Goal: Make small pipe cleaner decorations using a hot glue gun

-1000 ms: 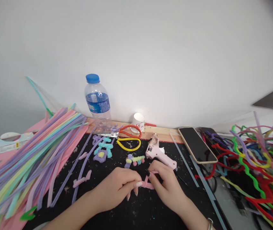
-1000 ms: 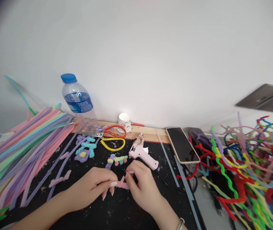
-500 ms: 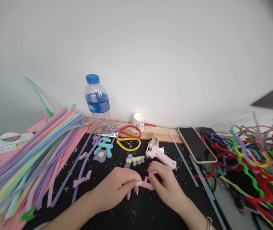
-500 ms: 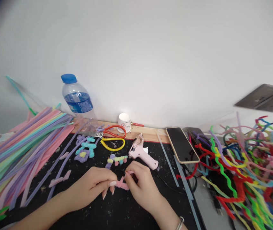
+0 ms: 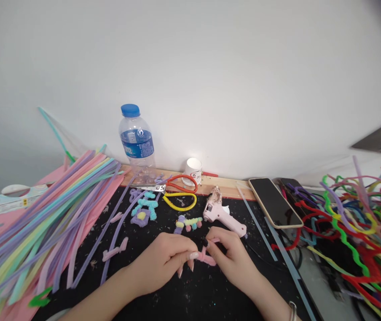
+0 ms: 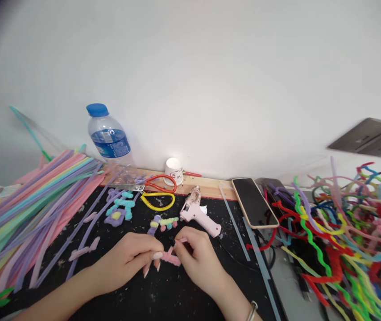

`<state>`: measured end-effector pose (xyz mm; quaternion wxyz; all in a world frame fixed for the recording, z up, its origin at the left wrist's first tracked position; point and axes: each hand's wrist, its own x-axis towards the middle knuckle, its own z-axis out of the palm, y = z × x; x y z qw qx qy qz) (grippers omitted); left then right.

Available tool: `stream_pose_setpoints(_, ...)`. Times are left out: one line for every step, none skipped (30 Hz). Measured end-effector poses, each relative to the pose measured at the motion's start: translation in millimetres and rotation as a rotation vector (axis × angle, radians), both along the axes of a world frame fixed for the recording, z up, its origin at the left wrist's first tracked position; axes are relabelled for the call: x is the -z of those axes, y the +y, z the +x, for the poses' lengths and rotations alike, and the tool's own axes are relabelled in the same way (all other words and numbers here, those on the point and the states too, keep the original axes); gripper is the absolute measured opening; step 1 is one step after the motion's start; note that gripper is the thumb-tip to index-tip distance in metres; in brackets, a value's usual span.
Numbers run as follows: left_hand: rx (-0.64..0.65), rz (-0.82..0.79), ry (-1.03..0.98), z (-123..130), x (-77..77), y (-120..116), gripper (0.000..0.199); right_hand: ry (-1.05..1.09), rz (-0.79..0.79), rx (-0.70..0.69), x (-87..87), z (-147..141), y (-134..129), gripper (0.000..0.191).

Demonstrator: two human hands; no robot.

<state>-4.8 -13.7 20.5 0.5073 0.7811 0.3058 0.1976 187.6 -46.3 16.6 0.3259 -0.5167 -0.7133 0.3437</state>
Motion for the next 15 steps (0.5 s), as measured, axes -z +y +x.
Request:
stream_pose_setpoints(-0.009,-0.017,-0.003,0.1,-0.2,-0.2,0.033,0.003,0.005,0.009,-0.1,0.3,0.0,0.024)
stream_pose_setpoints(-0.022,-0.040,-0.006,0.2,-0.5,-0.4,0.032,0.004,0.011,0.016,-0.2,0.6,0.1,0.024)
stream_pose_setpoints(-0.036,-0.064,-0.007,0.1,-0.7,-0.4,0.030,0.004,0.021,0.023,-0.3,0.9,0.2,0.024)
stream_pose_setpoints(-0.047,-0.085,-0.007,0.0,-0.8,-0.4,0.029,0.003,0.035,0.028,-0.3,1.3,0.2,0.024)
stream_pose_setpoints(-0.058,-0.100,-0.008,-0.3,-0.8,-0.3,0.029,0.001,0.052,0.033,-0.2,1.5,0.1,0.024)
stream_pose_setpoints(-0.067,-0.107,-0.013,-0.6,-0.6,-0.1,0.030,0.000,0.074,0.036,-0.1,1.6,-0.1,0.024)
stream_pose_setpoints(-0.073,-0.109,-0.019,-0.9,-0.2,0.1,0.032,-0.001,0.098,0.039,0.0,1.7,-0.5,0.023)
stream_pose_setpoints(-0.077,-0.113,-0.026,-1.1,0.5,0.3,0.034,-0.004,0.123,0.042,0.3,1.6,-1.0,0.023)
stream_pose_setpoints(-0.083,-0.115,-0.034,-1.3,1.4,0.5,0.036,-0.007,0.148,0.045,0.5,1.5,-1.6,0.021)
stream_pose_setpoints(-0.096,-0.119,-0.042,-1.5,2.4,0.8,0.038,-0.011,0.174,0.047,0.7,1.5,-2.2,0.020)
stream_pose_setpoints(-0.111,-0.122,-0.048,-1.5,3.5,1.1,0.040,-0.015,0.202,0.050,0.9,1.6,-2.8,0.019)
stream_pose_setpoints(-0.126,-0.126,-0.050,-1.4,4.5,1.4,0.042,-0.018,0.229,0.053,1.0,1.7,-3.3,0.018)
stream_pose_setpoints(-0.144,-0.131,-0.052,-1.3,5.5,1.7,0.044,-0.022,0.256,0.056,0.9,2.0,-3.6,0.017)
stream_pose_setpoints(-0.162,-0.139,-0.057,-1.1,6.4,2.0,0.046,-0.024,0.282,0.061,0.8,2.4,-3.8,0.016)
stream_pose_setpoints(-0.177,-0.158,-0.063,-0.8,7.3,2.2,0.046,-0.025,0.309,0.068,0.5,2.9,-3.8,0.015)
